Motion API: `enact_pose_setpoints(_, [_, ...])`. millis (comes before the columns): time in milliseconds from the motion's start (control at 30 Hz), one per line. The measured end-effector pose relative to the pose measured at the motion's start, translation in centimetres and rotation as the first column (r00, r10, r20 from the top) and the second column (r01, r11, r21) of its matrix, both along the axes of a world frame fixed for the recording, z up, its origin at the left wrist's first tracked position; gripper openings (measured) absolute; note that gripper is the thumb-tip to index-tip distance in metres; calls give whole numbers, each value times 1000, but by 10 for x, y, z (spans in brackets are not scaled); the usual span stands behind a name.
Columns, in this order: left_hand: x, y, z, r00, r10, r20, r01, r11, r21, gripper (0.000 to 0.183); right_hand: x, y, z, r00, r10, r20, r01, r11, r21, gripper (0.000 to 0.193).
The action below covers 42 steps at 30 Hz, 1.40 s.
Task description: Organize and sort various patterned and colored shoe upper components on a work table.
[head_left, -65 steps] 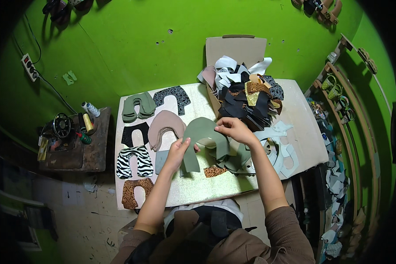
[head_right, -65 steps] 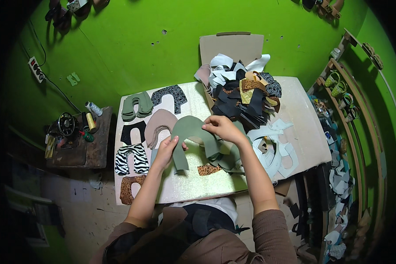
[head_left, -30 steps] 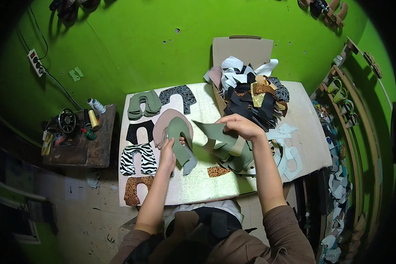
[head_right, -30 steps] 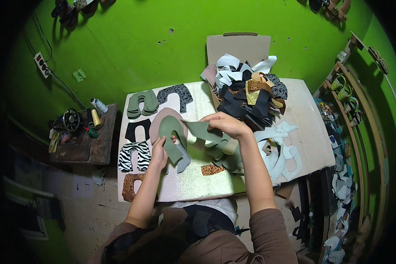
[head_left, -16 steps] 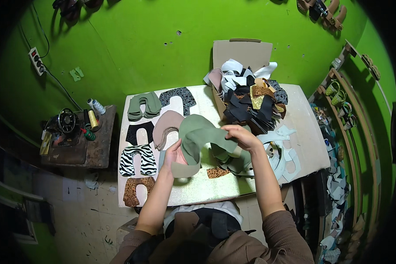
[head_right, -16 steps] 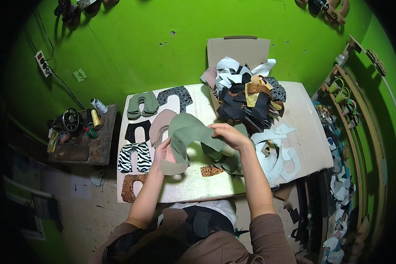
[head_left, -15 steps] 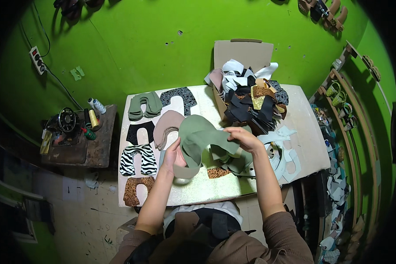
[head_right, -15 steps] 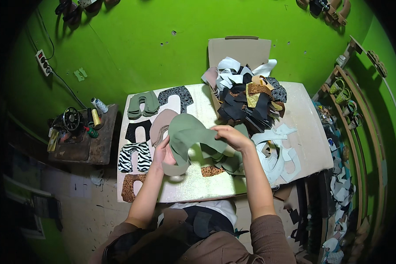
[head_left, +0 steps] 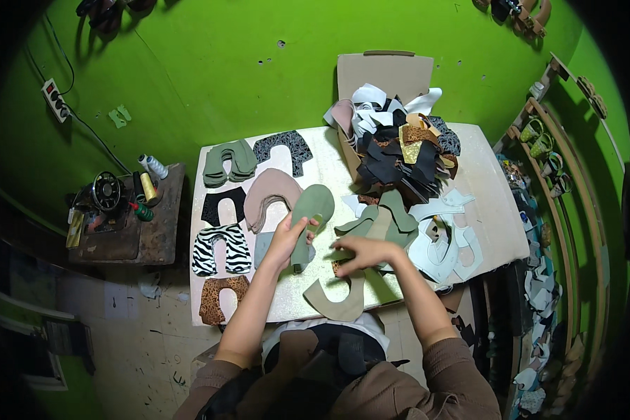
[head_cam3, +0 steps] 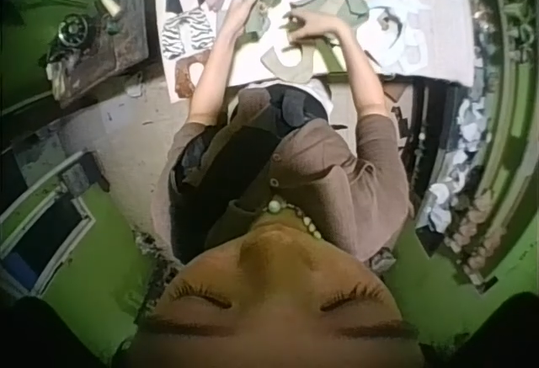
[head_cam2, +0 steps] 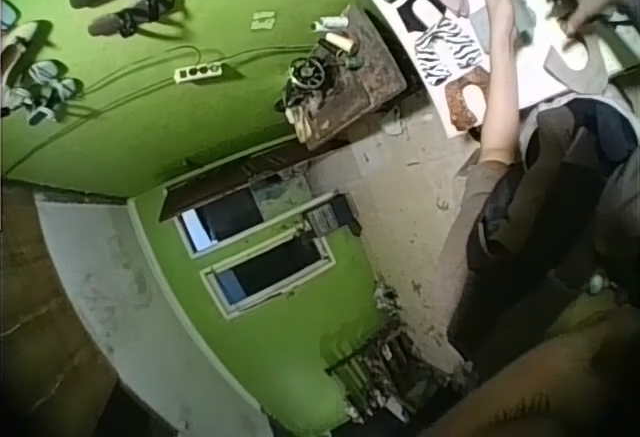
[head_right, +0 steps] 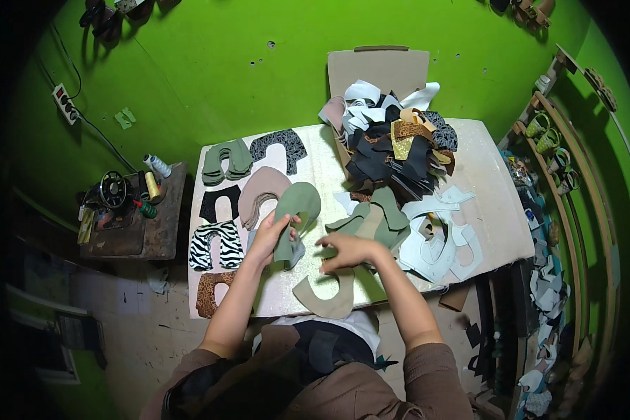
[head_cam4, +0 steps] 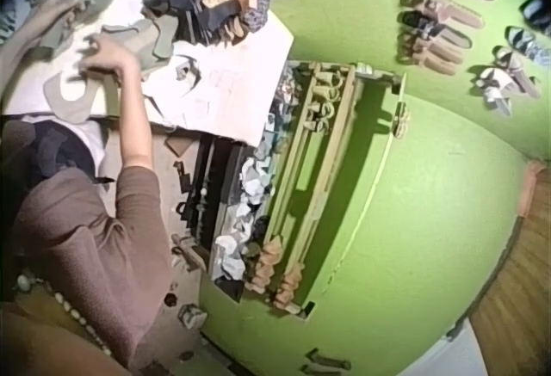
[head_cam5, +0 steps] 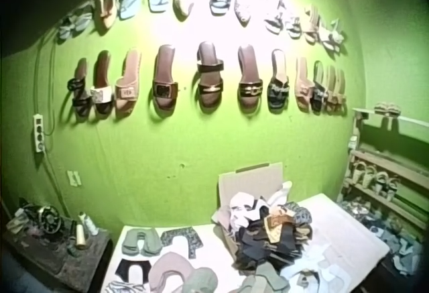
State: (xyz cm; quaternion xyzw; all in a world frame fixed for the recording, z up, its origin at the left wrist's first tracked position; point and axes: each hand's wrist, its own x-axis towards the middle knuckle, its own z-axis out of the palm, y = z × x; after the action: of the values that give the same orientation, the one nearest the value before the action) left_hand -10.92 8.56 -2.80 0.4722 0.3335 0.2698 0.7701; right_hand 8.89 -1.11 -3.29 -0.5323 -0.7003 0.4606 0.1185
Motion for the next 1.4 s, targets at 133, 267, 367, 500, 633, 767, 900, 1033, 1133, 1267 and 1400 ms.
enact_pose_setpoints(133, [-11, -3, -2, 999, 28, -23, -29, 1000, -11, 22, -39, -38, -28, 972, 35, 234, -89, 970, 227, 62])
enact_pose_setpoints(267, [-9, -10, -8, 999, 28, -39, -29, 999, -29, 23, -42, -63, -58, 915, -55, 400, -94, 935, 342, 46])
enact_pose_setpoints(367, [-8, -14, -16, 999, 39, -31, -42, 996, -82, 23, -43, -60, -70, 929, -121, 349, -38, 909, 416, 41])
enact_pose_setpoints(500, [-10, -15, -23, 998, 61, -15, -62, 993, -97, 23, -56, -53, -64, 959, -217, 179, 103, 863, 495, 37])
enact_pose_setpoints(633, [-10, -19, -26, 996, 85, -17, -87, 990, -111, 22, -76, -59, -60, 937, -101, 336, -37, 924, 380, 28])
enact_pose_setpoints(767, [-8, -22, -27, 993, 117, -8, -118, 989, -85, 20, -70, -51, -76, 969, -197, 149, 158, 958, 241, 27])
enact_pose_setpoints(900, [-14, -20, -34, 988, 157, 10, -156, 986, -63, 21, -47, -31, -59, 612, -498, -615, 250, 859, -447, 19])
enact_pose_setpoints(1033, [-2, -24, -28, 993, 119, -4, -119, 992, 31, 23, -20, -14, -30, 547, -607, -577, 336, 790, -512, 21])
enact_pose_setpoints(1133, [8, -31, -25, 992, 124, -7, -123, 989, 81, 25, -2, -3, 5, 692, -550, -467, 241, 786, -569, 15])
enact_pose_setpoints(1267, [27, -48, -12, 999, 19, -33, -13, 982, 188, 31, 26, 11, 19, 609, -570, -551, -37, 674, -738, 16])
enact_pose_setpoints(1400, [43, -63, -6, 988, 25, -150, 46, 890, 454, 36, 46, 24, -1, 366, -745, -558, -387, 424, -819, 24])
